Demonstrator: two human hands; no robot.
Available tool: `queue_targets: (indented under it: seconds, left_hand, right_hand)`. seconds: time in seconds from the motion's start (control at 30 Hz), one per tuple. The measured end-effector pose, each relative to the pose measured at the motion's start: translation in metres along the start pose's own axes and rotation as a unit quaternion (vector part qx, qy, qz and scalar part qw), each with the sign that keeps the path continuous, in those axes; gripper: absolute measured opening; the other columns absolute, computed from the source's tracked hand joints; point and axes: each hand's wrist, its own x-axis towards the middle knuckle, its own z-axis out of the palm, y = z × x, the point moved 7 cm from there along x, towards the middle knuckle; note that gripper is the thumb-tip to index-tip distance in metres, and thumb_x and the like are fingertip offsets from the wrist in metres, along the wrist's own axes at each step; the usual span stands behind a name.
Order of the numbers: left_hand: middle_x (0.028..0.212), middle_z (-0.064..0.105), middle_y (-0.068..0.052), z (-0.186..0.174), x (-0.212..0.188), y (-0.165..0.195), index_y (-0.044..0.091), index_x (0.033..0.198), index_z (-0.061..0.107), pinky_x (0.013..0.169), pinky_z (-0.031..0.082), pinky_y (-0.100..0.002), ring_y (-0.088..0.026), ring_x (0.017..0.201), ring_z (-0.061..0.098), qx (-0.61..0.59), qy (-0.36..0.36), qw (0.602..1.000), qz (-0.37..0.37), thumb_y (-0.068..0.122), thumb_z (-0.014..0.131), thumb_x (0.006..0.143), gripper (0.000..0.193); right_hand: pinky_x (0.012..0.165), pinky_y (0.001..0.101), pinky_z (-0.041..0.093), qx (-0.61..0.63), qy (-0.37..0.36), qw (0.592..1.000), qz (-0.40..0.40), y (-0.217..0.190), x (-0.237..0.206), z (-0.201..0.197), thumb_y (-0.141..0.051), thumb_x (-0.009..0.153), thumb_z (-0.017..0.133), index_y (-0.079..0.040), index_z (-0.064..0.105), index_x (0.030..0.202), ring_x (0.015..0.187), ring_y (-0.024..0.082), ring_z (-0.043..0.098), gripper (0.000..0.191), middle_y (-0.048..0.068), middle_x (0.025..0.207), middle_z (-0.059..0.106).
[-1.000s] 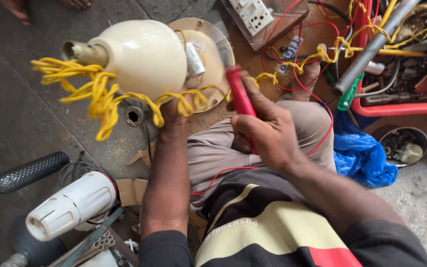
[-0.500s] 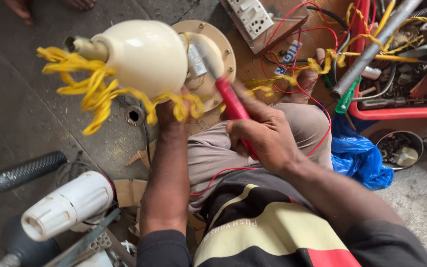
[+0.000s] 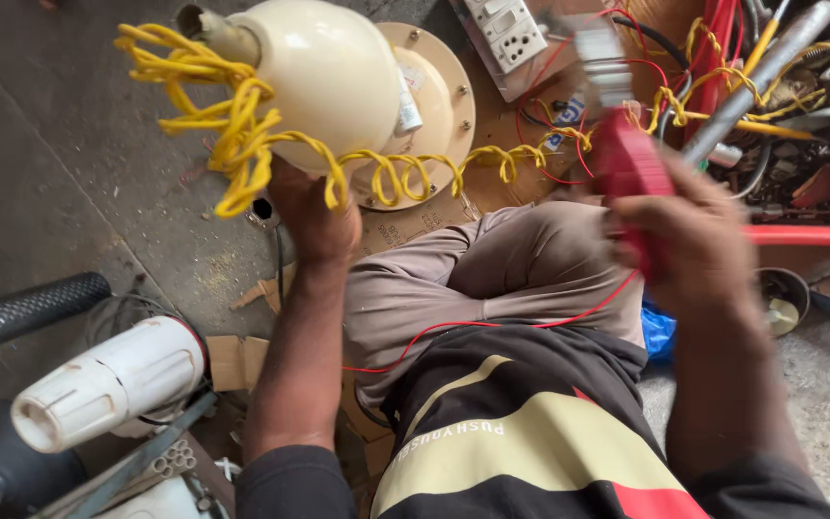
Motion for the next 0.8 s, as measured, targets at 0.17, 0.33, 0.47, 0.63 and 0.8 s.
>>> queue_targets:
  seconds: [0.17, 0.33, 0.47, 0.63, 0.8]
  left_hand:
    - [0.098, 0.073, -0.008, -0.092, -0.061, 0.019, -0.005, 0.114, 0.068, 0.082, 0.057, -0.030, -0.016, 0.086, 0.069, -0.041, 0.022, 0.983, -0.175, 0.000, 0.070, 0.104, 0.011]
    - [0.076, 0.072, -0.005, -0.188, -0.126, -0.084, -0.002, 0.096, 0.076, 0.055, 0.048, -0.027, -0.011, 0.062, 0.063, 0.155, 0.017, 0.878, -0.452, -0.001, 0.074, 0.087, 0.009]
    - [0.071, 0.073, -0.004, -0.193, -0.143, -0.182, 0.005, 0.085, 0.079, 0.056, 0.054, -0.032, -0.012, 0.058, 0.068, 0.225, 0.092, 0.847, -0.473, 0.014, 0.080, 0.080, 0.010]
    - [0.076, 0.077, -0.011, -0.174, -0.117, -0.238, 0.011, 0.082, 0.078, 0.074, 0.056, -0.046, -0.033, 0.073, 0.073, 0.427, 0.095, 0.786, -0.438, 0.045, 0.084, 0.072, 0.035]
    - [0.088, 0.075, -0.014, -0.166, -0.106, -0.247, 0.013, 0.095, 0.075, 0.079, 0.055, -0.052, -0.042, 0.085, 0.071, 0.511, 0.094, 0.747, -0.415, 0.055, 0.084, 0.070, 0.049]
  right_hand:
    - [0.059, 0.0268, 0.042, -0.141, 0.153, 0.973, -0.097, 0.025, 0.022, -0.162, -0.006, 0.099, 0.060, 0.001, 0.059, 0.116, 0.072, 0.014, 0.054, 0.018, 0.007, 0.090, 0.060]
    - [0.055, 0.0339, 0.040, -0.337, 0.196, 0.920, -0.033, 0.071, 0.070, -0.237, -0.011, 0.096, 0.059, 0.001, 0.054, 0.110, 0.068, 0.016, 0.048, 0.019, 0.005, 0.087, 0.052]
    - [0.065, 0.0346, 0.046, -0.467, 0.283, 0.835, 0.076, 0.081, 0.071, -0.221, -0.016, 0.097, 0.064, -0.003, 0.058, 0.121, 0.080, 0.018, 0.055, 0.027, 0.006, 0.099, 0.059]
    - [0.078, 0.0356, 0.053, -0.425, 0.312, 0.844, 0.095, 0.069, 0.038, -0.207, -0.021, 0.099, 0.070, -0.008, 0.061, 0.134, 0.096, 0.020, 0.065, 0.038, 0.006, 0.114, 0.067]
    - [0.097, 0.0322, 0.054, -0.263, 0.257, 0.930, -0.006, 0.038, 0.029, -0.234, -0.020, 0.110, 0.064, -0.009, 0.058, 0.142, 0.111, 0.019, 0.065, 0.034, 0.004, 0.122, 0.066]
